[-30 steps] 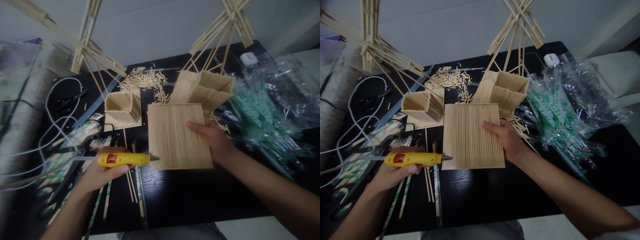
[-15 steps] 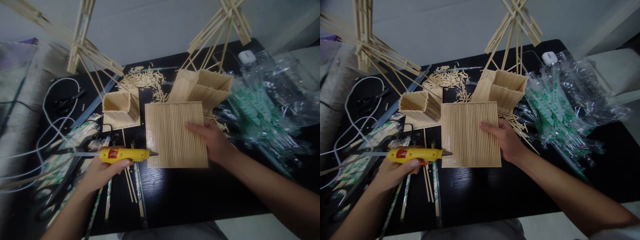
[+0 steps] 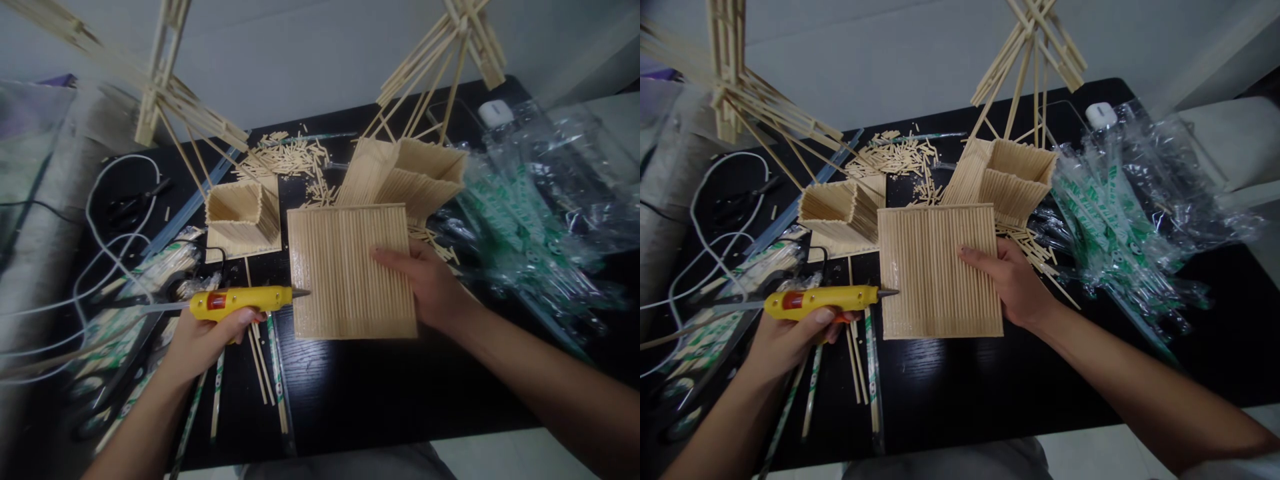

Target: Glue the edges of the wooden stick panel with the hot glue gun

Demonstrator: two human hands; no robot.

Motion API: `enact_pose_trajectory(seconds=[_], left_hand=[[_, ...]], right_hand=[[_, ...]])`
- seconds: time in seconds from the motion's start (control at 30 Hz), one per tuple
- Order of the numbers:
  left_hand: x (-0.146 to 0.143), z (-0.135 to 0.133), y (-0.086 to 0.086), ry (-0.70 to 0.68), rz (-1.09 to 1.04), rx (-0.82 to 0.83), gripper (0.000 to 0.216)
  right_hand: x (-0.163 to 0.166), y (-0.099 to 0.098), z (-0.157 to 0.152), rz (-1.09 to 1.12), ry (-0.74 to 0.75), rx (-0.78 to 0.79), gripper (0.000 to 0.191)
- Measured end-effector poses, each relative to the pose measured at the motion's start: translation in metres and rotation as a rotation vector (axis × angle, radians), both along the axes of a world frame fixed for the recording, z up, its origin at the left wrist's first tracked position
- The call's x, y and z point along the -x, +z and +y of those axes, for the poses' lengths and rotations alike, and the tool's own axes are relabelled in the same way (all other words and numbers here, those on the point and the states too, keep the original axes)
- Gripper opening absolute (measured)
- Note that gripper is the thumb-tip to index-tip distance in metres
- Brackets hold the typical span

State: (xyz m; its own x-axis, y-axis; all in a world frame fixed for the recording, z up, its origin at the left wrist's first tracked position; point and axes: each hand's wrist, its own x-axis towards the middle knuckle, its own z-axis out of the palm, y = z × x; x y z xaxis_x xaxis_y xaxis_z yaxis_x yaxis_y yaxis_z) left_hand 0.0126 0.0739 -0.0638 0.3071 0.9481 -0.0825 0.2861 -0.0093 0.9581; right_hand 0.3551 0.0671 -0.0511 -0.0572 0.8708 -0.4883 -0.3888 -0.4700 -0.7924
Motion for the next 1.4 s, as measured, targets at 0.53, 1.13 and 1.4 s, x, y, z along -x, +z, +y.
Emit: enact_pose_trajectory(seconds=[0.53, 1.13, 1.4], left_hand=[[0.002, 0.0, 0.005, -0.069, 0.031, 0.071, 0.05], [0.011, -0.007, -0.005, 0.166, 0.08, -0.118, 0.042], [0.016, -0.002, -0.004, 0.076, 0.239, -0.163, 0.047]], right_hand=[[0.0, -0.001, 0.001, 0.028, -0.013, -0.027, 0.031], [0.004, 0.002, -0.006, -0.022, 0.082, -0.127, 0.036], [0.004, 0.001, -0.004, -0.051, 0.074, -0.148, 0.037]])
